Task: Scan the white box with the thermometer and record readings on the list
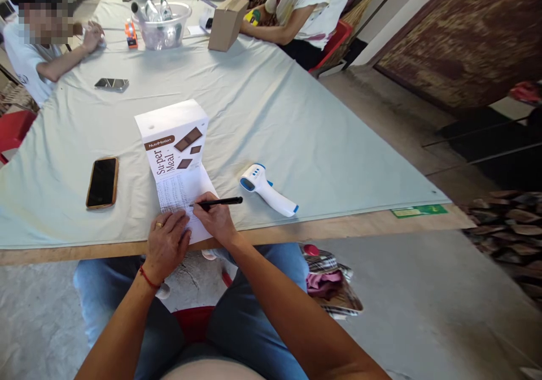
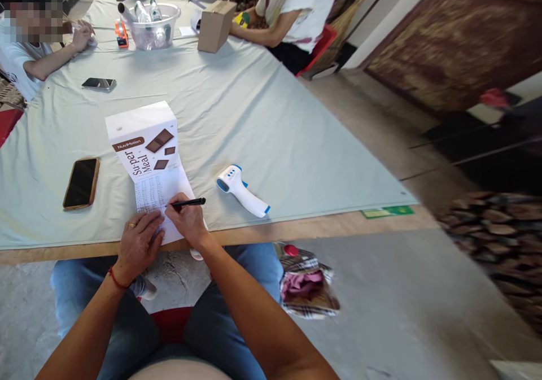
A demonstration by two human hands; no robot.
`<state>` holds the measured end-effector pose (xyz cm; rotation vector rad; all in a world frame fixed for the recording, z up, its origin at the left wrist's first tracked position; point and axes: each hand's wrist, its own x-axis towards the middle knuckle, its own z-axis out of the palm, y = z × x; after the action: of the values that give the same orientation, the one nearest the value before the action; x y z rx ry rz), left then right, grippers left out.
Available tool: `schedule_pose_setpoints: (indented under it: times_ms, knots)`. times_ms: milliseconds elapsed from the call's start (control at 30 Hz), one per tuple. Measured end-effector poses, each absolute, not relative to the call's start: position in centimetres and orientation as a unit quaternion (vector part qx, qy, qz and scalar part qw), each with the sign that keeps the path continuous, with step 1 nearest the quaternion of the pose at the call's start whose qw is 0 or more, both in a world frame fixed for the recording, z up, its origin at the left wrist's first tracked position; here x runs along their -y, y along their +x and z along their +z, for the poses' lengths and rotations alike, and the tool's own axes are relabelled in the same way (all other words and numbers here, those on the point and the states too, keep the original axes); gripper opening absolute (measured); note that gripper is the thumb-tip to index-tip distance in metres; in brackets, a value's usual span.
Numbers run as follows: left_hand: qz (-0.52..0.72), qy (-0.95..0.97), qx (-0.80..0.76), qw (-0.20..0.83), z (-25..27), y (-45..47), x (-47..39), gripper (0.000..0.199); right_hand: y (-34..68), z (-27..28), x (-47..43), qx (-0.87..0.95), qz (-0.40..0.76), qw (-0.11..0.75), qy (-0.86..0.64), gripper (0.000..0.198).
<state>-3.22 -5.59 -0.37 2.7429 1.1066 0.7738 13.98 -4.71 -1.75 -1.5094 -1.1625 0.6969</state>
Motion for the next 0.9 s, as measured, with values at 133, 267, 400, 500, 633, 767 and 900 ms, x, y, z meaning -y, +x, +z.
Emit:
schedule_pose_setpoints:
  times_ms: [133, 267, 400, 500, 633, 767, 900]
  knots:
    - [0.257, 0.897, -0.357, 0.035, -0.4, -3.2, 5.7, 0.03, 13.9, -1.8, 4.7, 0.488, 0.287, 0.525, -0.635, 0.008]
    - [0.255, 0.896, -0.361, 0.043, -0.4, -3.2, 5.7, 0.03, 14.0, -1.9, 4.7, 0.491, 0.289, 0.524, -0.633, 0.008]
    - [0.253, 0.896, -0.362, 0.051, -0.5, -3.2, 5.6, 0.03, 14.0, -2.0, 4.6, 0.494, 0.296, 0.521, -0.63, 0.007]
    - [0.256, 0.894, -0.363, 0.05, -0.5, -3.1, 5.6, 0.029, 13.8, -2.3, 4.6, 0.501, 0.285, 0.53, -0.622, 0.007]
    - [0.271, 0.885, -0.367, 0.091, -0.5, -3.3, 5.6, 0.027, 14.4, -2.0, 4.6, 0.512, 0.229, 0.564, -0.606, 0.012]
    - [0.322, 0.841, -0.371, 0.227, -0.2, -4.7, 3.8, 0.028, 16.8, -0.3, 4.7, 0.586, 0.089, 0.471, -0.653, 0.021]
    - [0.38, 0.742, -0.472, 0.287, -0.1, -5.9, -1.9, 0.048, 18.1, 2.0, 3.8, 0.612, 0.015, 0.214, -0.761, 0.026]
